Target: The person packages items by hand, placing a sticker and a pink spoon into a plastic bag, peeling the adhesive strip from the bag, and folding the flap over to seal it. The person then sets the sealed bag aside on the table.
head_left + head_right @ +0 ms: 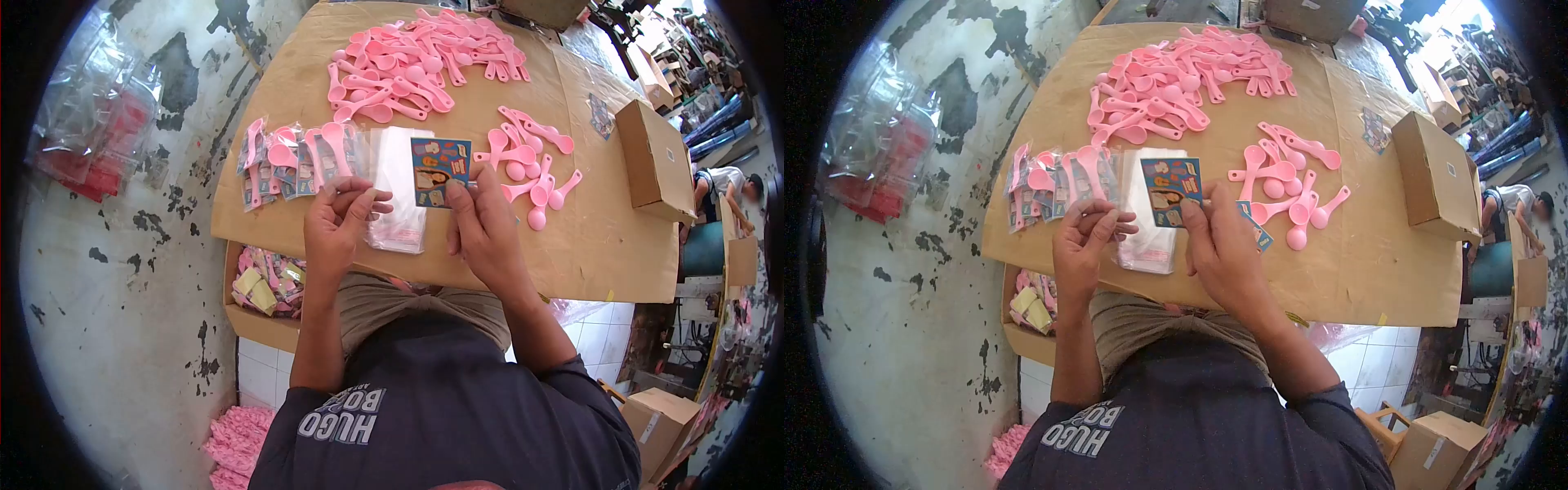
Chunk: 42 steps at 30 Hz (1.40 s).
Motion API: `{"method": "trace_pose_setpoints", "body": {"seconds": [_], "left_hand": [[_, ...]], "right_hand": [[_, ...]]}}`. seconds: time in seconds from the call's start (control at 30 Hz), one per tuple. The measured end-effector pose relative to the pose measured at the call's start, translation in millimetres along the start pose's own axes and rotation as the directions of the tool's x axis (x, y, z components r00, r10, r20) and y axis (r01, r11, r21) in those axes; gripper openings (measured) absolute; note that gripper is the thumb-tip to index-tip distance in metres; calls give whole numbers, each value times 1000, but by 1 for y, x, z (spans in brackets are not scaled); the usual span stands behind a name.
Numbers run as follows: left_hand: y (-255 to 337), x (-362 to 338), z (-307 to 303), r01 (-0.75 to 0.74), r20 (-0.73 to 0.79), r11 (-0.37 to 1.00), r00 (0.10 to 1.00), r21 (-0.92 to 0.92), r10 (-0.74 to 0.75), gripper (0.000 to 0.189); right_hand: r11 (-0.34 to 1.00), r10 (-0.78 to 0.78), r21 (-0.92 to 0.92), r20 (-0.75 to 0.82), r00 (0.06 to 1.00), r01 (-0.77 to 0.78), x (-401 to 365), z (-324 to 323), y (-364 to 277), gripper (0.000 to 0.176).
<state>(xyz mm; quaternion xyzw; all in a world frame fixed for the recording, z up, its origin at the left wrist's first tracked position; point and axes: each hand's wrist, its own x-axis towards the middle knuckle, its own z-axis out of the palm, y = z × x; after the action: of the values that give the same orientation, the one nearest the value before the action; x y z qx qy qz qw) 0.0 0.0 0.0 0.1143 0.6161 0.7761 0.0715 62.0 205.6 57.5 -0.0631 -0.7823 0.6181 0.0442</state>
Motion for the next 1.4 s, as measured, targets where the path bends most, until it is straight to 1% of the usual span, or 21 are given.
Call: {"method": "trace_pose_setpoints", "body": {"seconds": [0.1,0.17,0.2,0.3,0.4,0.47,0.5,0.53,0.57,0.6,0.67,0.77,0.83,0.87,0.93,1.03,1.17,1.23,1.33,1.37,1.4], "left_hand": [[-1,1,-2,-37,37,994,999,99,34,21],[-7,-1,2,-27,26,998,999,59,25,18],[-12,-1,2,-26,24,998,999,56,25,18],[-13,0,0,-98,-34,991,994,93,101,18],[1,1,1,-92,-116,996,989,6,92,19],[4,3,-4,-162,-279,954,956,-252,89,22],[10,3,-4,-169,-282,954,955,-247,96,22],[19,2,-2,-152,-303,928,952,-341,45,23],[25,2,-1,-137,-318,891,948,-433,-8,24],[24,1,-4,-144,-323,891,946,-430,-3,24],[18,-2,-11,-158,-243,867,969,-472,44,22],[15,-3,-9,-137,-225,823,974,-551,11,19],[24,-5,3,-119,-213,833,977,-540,2,21],[28,-6,11,-100,-203,844,979,-528,-11,24],[34,-9,27,-74,-171,838,985,-541,-24,27],[31,-12,40,-36,-102,830,995,-557,-25,32],[29,-14,46,-5,-76,836,996,-549,-44,35],[31,-15,49,4,-63,838,997,-546,-46,33],[30,-15,51,32,-6,840,999,-542,-41,30],[29,-15,52,50,34,841,999,-538,-37,29],[28,-15,53,51,35,840,999,-540,-38,29]], "right_hand": [[997,-24,76,20,1000,22,9,9,-7,22],[991,64,-125,95,993,-52,14,9,-12,22],[970,-39,-235,98,994,61,17,13,-4,22],[929,-77,-349,139,987,122,15,18,5,22],[936,-80,-329,149,986,126,15,20,3,21],[936,-94,-325,139,986,136,15,21,7,20],[935,-105,-326,128,986,142,14,20,8,20],[934,-112,-324,131,985,149,13,20,7,20],[954,-158,-241,91,983,175,10,18,6,18],[966,-198,-158,48,979,203,7,16,4,17],[970,-204,-136,6,979,203,0,9,-1,15],[978,-176,-124,-53,983,169,-9,-1,-1,14],[954,-290,-72,16,957,290,-11,-5,5,14],[954,-290,-76,9,957,290,-14,-6,5,14],[986,-56,162,125,991,35,-19,-6,-6,13],[963,-79,262,45,996,65,-22,-2,0,13],[956,-72,287,15,997,65,-26,-4,5,14],[987,-66,151,123,990,47,-28,-9,3,16],[996,-14,88,196,980,-3,-28,-14,2,16],[996,-14,86,194,981,-3,-27,-15,3,16],[981,-20,195,188,982,-17,-26,-15,4,16]]}}
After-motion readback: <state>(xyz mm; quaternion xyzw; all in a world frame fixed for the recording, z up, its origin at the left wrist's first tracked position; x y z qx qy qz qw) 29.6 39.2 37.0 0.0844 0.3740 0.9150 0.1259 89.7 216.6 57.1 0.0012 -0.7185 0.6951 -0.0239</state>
